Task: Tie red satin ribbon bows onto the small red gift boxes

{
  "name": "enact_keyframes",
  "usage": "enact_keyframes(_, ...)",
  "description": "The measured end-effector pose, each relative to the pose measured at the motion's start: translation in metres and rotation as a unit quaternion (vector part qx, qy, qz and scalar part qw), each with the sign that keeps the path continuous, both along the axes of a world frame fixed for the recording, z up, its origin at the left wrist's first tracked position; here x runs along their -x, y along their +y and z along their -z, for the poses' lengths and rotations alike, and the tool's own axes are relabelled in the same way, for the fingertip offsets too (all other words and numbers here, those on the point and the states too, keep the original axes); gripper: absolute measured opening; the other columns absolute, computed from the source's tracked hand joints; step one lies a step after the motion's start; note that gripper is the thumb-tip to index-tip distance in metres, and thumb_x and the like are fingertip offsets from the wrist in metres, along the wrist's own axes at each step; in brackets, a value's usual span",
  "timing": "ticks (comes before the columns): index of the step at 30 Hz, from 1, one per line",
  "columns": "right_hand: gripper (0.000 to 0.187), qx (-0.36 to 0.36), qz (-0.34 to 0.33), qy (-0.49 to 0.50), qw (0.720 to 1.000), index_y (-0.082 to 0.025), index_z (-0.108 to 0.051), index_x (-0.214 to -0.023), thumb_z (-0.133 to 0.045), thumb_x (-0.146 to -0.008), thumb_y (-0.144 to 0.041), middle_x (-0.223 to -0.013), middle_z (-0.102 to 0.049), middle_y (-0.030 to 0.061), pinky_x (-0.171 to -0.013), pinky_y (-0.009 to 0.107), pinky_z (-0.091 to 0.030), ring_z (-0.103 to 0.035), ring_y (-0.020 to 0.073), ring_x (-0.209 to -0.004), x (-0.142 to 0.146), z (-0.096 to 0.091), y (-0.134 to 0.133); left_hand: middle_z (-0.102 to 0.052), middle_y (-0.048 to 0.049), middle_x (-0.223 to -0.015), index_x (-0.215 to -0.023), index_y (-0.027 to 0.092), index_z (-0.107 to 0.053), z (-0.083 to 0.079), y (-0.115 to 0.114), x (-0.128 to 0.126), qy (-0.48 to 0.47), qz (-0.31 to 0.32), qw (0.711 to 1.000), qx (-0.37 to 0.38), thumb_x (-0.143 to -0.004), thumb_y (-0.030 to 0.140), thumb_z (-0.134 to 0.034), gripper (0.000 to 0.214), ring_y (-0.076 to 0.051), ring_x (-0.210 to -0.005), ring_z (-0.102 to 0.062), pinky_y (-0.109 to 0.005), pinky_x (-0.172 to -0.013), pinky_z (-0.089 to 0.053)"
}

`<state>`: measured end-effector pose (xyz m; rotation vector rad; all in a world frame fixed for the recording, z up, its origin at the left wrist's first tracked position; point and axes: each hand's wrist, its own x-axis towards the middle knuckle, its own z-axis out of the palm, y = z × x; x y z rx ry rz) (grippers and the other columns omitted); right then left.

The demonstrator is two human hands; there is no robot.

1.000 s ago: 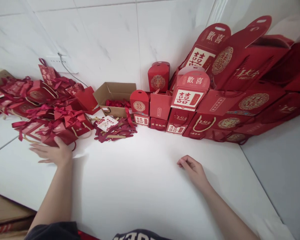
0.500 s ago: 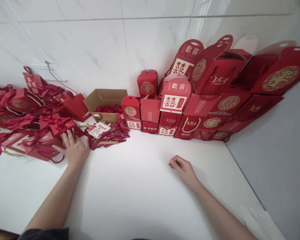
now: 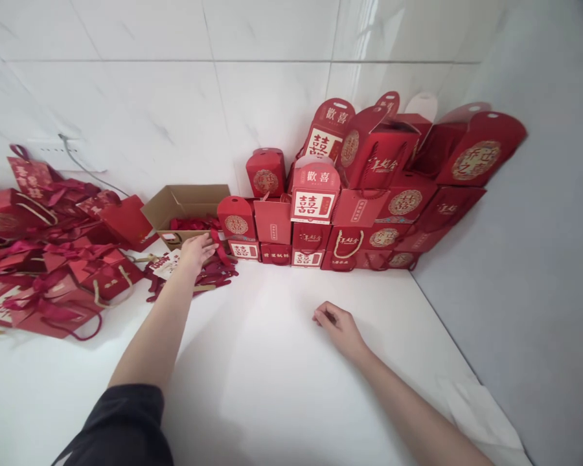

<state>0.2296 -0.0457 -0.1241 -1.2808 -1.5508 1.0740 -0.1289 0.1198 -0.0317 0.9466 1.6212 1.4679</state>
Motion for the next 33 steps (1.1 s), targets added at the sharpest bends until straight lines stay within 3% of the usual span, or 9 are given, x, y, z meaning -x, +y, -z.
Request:
enact_keyframes(4, 0.033, -0.003, 0.004, -0.005, 1.000, -0.019, -0.060, -0.075, -0.050, -0.088, -0.048, -0.071, -0.063, 0.0029, -0.067, 0.029, -0.044, -0.057, 0.0175, -0.068, 0.001, -0.001, 0.001, -0.064, -0.0121, -0.083, -0.097, 0.008, -0.060, -0.004, 0.003, -0.010, -0.073, 0.015, 0.997, -0.011, -0.081, 0.020, -0.061, 0.020, -0.016, -0.076, -0.067, -0.028, -0.072, -0.056)
enact_keyframes(7, 0.031, -0.014, 0.002, -0.009, 1.000, -0.019, -0.061, -0.076, -0.051, -0.088, -0.045, -0.072, -0.064, 0.0030, -0.068, 0.029, -0.044, -0.057, 0.0173, -0.069, 0.004, -0.016, 0.003, -0.063, -0.0091, -0.078, -0.090, 0.008, -0.064, -0.018, -0.009, -0.016, -0.089, 0.038, 0.995, -0.023, -0.074, 0.021, -0.072, 0.022, -0.015, -0.074, -0.065, -0.026, -0.069, -0.055)
enact_keyframes(11, 0.027, -0.038, -0.026, -0.006, 0.999, -0.021, -0.064, -0.081, -0.052, -0.089, -0.043, -0.080, -0.067, 0.0030, -0.075, 0.030, -0.044, -0.059, 0.0176, -0.077, 0.015, -0.068, 0.007, -0.066, -0.0067, -0.079, -0.089, 0.010, -0.070, -0.054, -0.046, -0.039, -0.084, 0.089, 0.991, -0.060, -0.068, 0.024, -0.078, 0.026, -0.010, -0.065, -0.060, -0.020, -0.056, -0.049)
enact_keyframes(14, 0.030, 0.000, -0.109, 0.099, 0.989, -0.023, -0.070, -0.094, -0.051, -0.090, -0.046, -0.102, -0.070, 0.0047, -0.089, 0.035, -0.044, -0.061, 0.0212, -0.099, 0.031, -0.119, 0.006, -0.060, -0.0029, -0.063, -0.083, 0.015, -0.073, -0.080, -0.089, -0.071, -0.023, 0.193, 0.979, -0.063, -0.071, 0.029, -0.077, 0.019, -0.011, -0.051, -0.056, -0.020, -0.041, -0.041)
enact_keyframes(18, 0.037, 0.086, -0.242, 0.308, 0.916, -0.028, -0.066, -0.117, -0.051, -0.091, -0.050, -0.129, -0.061, 0.0038, -0.102, 0.044, -0.040, -0.049, 0.0246, -0.127, 0.052, -0.163, -0.002, -0.051, 0.0007, -0.044, -0.080, 0.017, -0.074, -0.095, -0.136, -0.111, 0.087, 0.358, 0.929, -0.030, -0.074, 0.034, -0.073, 0.018, -0.010, -0.032, -0.044, -0.023, -0.032, -0.036)
enact_keyframes(20, 0.036, 0.110, -0.247, 0.371, 0.888, -0.028, -0.064, -0.119, -0.051, -0.091, -0.048, -0.131, -0.058, 0.0037, -0.104, 0.045, -0.039, -0.047, 0.0250, -0.130, 0.059, -0.166, -0.007, -0.054, 0.0008, -0.045, -0.086, 0.018, -0.075, -0.096, -0.146, -0.122, 0.115, 0.371, 0.920, -0.047, -0.078, 0.035, -0.069, 0.019, -0.009, -0.031, -0.044, -0.021, -0.030, -0.032)
enact_keyframes(25, 0.034, 0.196, -0.206, 0.429, 0.857, -0.028, -0.062, -0.121, -0.060, -0.088, -0.039, -0.133, -0.058, 0.0048, -0.104, 0.046, -0.040, -0.050, 0.0250, -0.127, 0.066, -0.152, -0.015, -0.066, -0.0035, -0.066, -0.087, 0.016, -0.075, -0.092, -0.149, -0.136, 0.128, 0.447, 0.885, -0.030, -0.082, 0.038, -0.063, 0.026, -0.011, -0.055, -0.060, -0.018, -0.045, -0.044)
enact_keyframes(30, 0.031, 0.166, -0.145, 0.468, 0.856, -0.027, -0.065, -0.119, -0.055, -0.092, -0.038, -0.130, -0.062, 0.0044, -0.107, 0.039, -0.038, -0.051, 0.0203, -0.126, 0.054, -0.148, -0.009, -0.039, 0.0045, -0.044, -0.060, 0.011, -0.061, -0.086, -0.151, -0.148, 0.156, 0.481, 0.863, 0.001, -0.085, 0.043, -0.057, 0.040, -0.004, -0.039, -0.034, -0.017, -0.037, -0.026)
enact_keyframes(33, 0.030, 0.143, -0.114, 0.462, 0.868, -0.021, -0.071, -0.108, -0.054, -0.092, -0.040, -0.119, -0.069, 0.0073, -0.103, 0.036, -0.042, -0.060, 0.0202, -0.116, 0.039, -0.152, 0.000, -0.031, 0.0051, -0.044, -0.049, 0.013, -0.048, -0.085, -0.152, -0.148, 0.184, 0.489, 0.853, 0.005, -0.085, 0.042, -0.057, 0.047, -0.004, -0.040, -0.031, -0.018, -0.037, -0.025)
